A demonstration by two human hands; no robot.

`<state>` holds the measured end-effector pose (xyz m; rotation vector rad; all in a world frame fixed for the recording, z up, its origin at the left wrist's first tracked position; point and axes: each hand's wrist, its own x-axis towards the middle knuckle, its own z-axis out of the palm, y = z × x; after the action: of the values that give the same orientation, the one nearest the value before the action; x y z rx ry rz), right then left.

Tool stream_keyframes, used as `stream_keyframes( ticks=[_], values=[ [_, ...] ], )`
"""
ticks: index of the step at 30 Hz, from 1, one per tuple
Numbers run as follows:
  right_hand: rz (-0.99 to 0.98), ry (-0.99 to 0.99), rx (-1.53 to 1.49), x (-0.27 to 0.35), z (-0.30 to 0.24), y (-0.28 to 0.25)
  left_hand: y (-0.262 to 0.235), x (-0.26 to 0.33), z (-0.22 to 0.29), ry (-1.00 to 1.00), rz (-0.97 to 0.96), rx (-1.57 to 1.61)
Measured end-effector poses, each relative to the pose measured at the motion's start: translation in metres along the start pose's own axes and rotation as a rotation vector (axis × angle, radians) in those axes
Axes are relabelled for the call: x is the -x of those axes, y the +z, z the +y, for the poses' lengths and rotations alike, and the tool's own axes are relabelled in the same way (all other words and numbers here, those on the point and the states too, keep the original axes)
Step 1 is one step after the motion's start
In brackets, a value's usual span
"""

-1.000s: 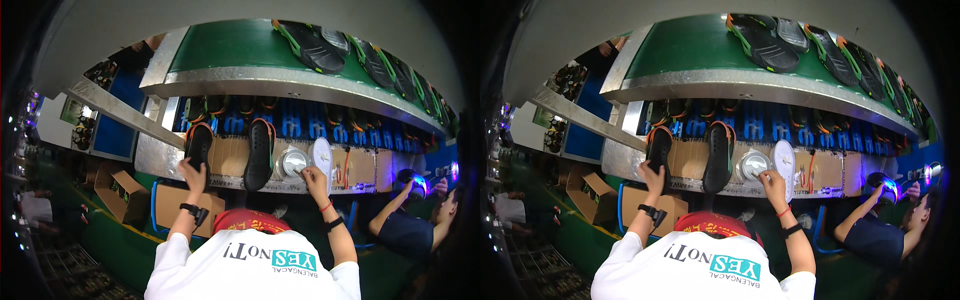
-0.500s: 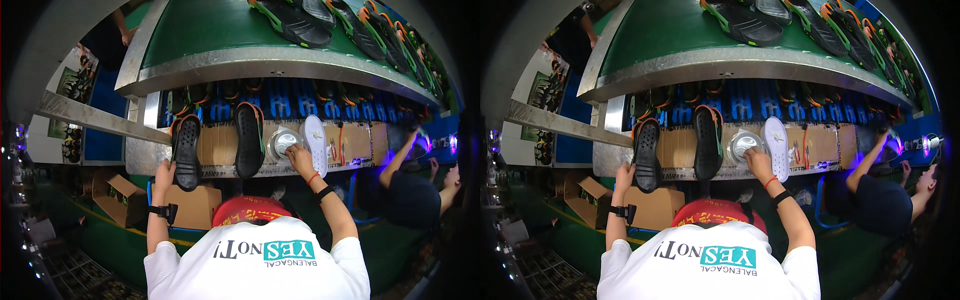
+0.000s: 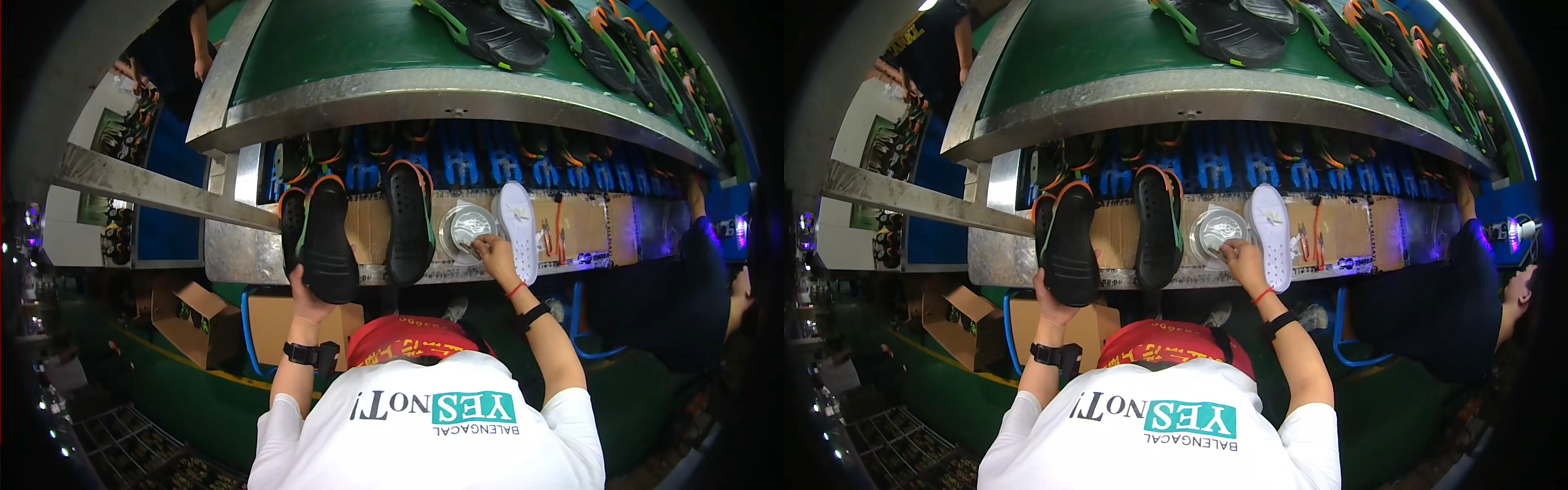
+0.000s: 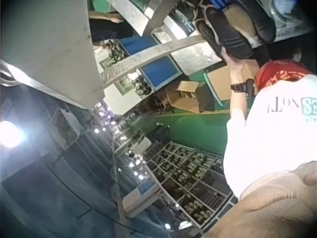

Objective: Applying glue or adhesive to the underside of shoe soles using a small brush.

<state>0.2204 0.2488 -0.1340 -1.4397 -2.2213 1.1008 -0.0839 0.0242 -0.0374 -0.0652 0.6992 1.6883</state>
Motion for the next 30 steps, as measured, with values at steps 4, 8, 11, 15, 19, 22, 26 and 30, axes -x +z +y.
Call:
stream_keyframes(
  ticks=[4, 8, 11, 15, 19, 22, 26, 30],
  values=[
    [-0.050, 0.052, -0.117, -0.005, 0.001, -0.008, 0.004, 0.001, -0.004, 0.030, -0.060, -0.381],
    [-0.119, 0.016, -0.441, 0.000, -0.056, -0.034, 0.037, -0.011, -0.007, 0.201, -0.187, -0.967],
    [-0.115, -0.372, -0.527, 0.010, -0.122, -0.059, 0.073, -0.010, -0.004, 0.240, -0.275, -1.188],
    [-0.126, -0.777, -0.233, 0.013, -0.161, -0.069, 0.078, -0.013, -0.004, 0.399, -0.314, -1.335],
    [-0.084, -0.871, -0.106, 0.012, -0.167, -0.071, 0.081, -0.012, -0.001, 0.447, -0.408, -1.497],
    [-0.115, -0.842, -0.120, 0.015, -0.166, -0.075, 0.094, -0.008, 0.002, 0.468, -0.451, -1.503],
    [-0.173, -0.783, -0.186, 0.020, -0.167, -0.078, 0.098, -0.003, 0.002, 0.414, -0.419, -1.443],
    [-0.247, -0.670, -0.275, 0.022, -0.170, -0.081, 0.093, -0.003, -0.002, 0.474, -0.362, -1.447]
  ],
)
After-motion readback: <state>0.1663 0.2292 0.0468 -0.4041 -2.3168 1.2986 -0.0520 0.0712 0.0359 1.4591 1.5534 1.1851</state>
